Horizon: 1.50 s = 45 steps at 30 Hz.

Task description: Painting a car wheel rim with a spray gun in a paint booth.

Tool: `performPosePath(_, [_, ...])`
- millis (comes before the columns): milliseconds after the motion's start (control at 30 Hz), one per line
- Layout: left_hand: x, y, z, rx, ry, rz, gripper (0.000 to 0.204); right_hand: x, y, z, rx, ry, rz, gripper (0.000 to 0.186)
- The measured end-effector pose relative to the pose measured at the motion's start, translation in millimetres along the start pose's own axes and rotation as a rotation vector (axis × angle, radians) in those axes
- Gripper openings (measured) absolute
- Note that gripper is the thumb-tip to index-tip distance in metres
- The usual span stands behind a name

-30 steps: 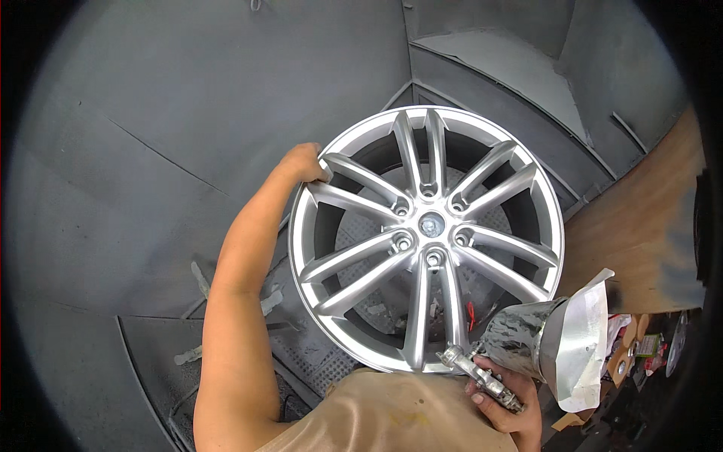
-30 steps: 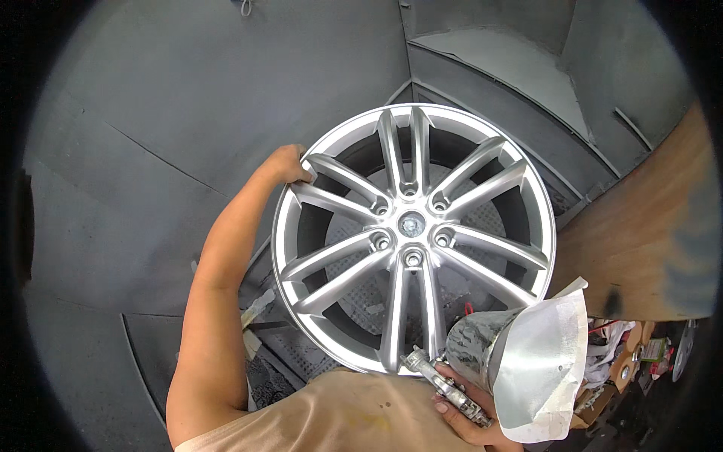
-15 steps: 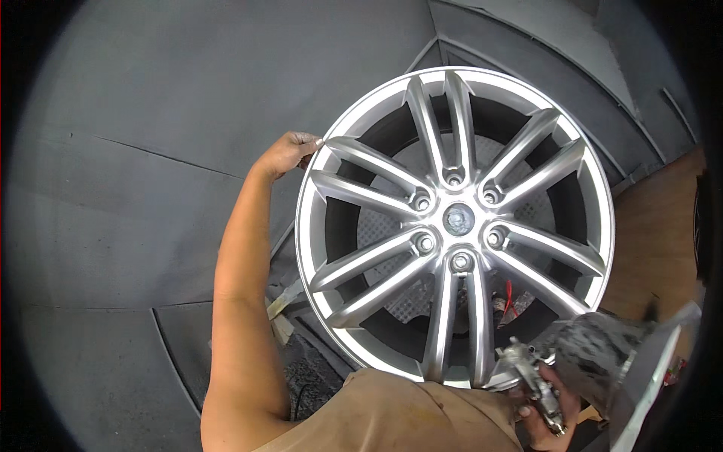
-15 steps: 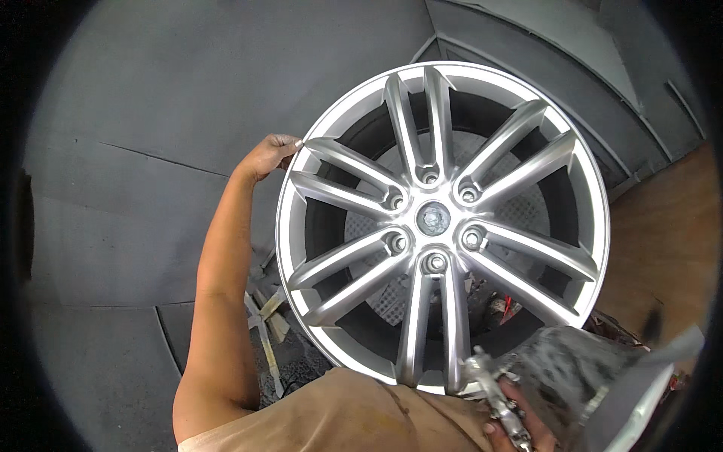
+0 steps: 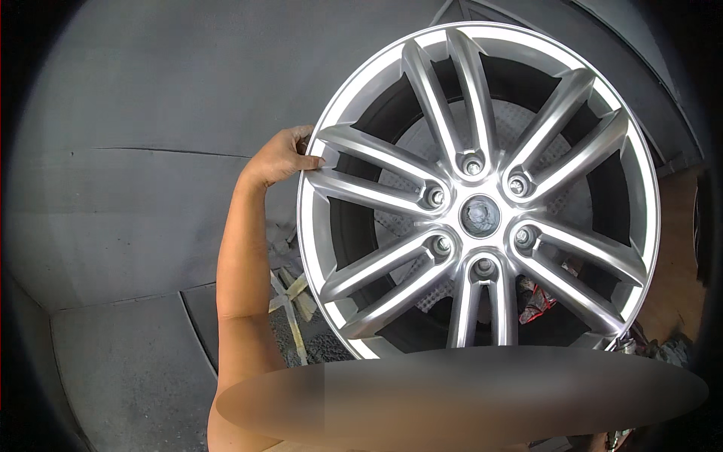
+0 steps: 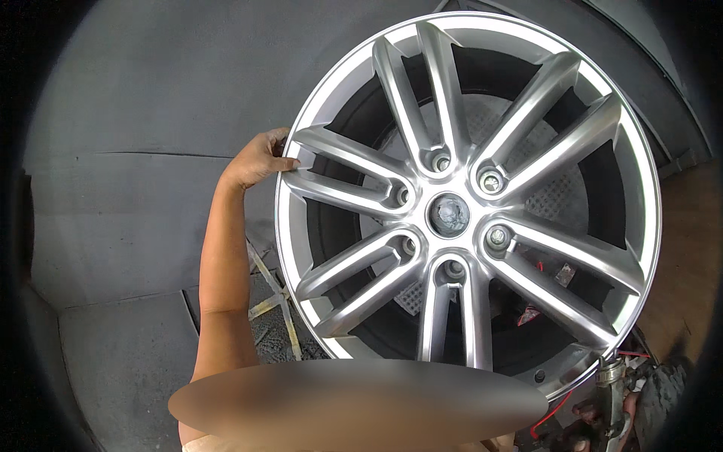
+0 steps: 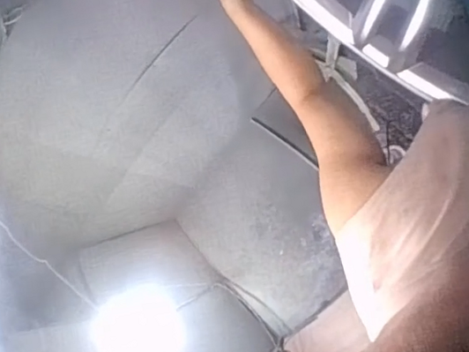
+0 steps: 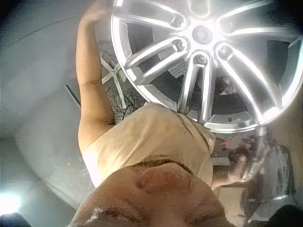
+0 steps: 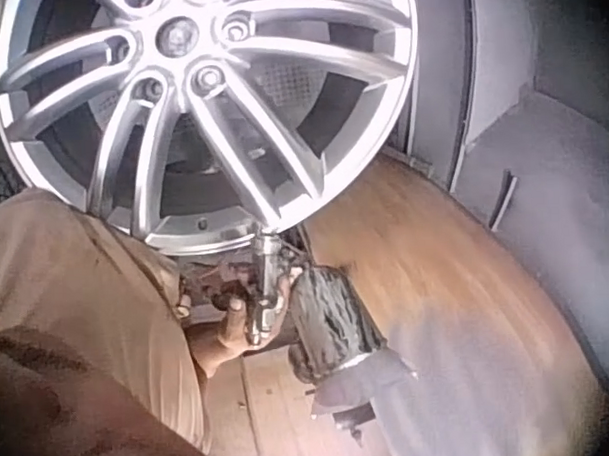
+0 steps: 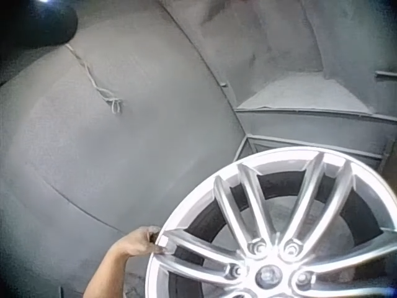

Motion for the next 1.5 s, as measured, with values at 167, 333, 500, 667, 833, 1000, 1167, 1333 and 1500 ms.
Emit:
performPosePath(167, [-8, 12, -11, -0.076, 0.024, 0.078, 0.037, 1, 12, 0, -0.012, 0.034, -0.034, 0.076])
performPosePath(333, [-3, 18, -13, -0.246, 0.163, 0.142, 0.029, 0, 22, -8, -0.024, 0.044, -0.064, 0.075])
performPosePath(500, [-14, 5, -5, -0.165, -0.01, 0.115, 0.028, 6, 37, -19, -0.06, 0.08, -0.099, 0.073])
performPosePath(667, [-16, -29, 7, 0.494, -0.185, 0.082, 0.031, 13, 48, -31, -0.096, 0.114, -0.121, 0.071])
performPosePath(833, [-19, -53, 1, 0.574, -0.19, -0.034, 0.038, 16, 56, -36, -0.109, 0.137, -0.129, 0.07])
performPosePath(1000, [-15, -63, -16, 0.69, -0.086, -0.109, 0.041, 20, 61, -40, -0.111, 0.152, -0.124, 0.068])
performPosePath(1167, [-9, -64, -35, 0.659, 0.218, -0.113, 0.045, 30, 65, -41, -0.105, 0.174, -0.109, 0.066])
performPosePath(1333, [-11, -67, -34, 0.606, 0.3, -0.175, 0.044, 46, 70, -47, -0.108, 0.216, -0.077, 0.064])
performPosePath(1500, [-11, -69, -34, 0.57, 0.335, -0.197, 0.045, 67, 78, -59, -0.106, 0.272, -0.036, 0.063])
Point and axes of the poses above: each hand's wrist, its own x-axis away from the middle knuckle, its own z-axis out of the back of the hand, y = z × x, the point moved 4 cm from there along -x, towards the middle knuckle, and after that the axes turned 12 degrees about -y, right-handed, at the moved point
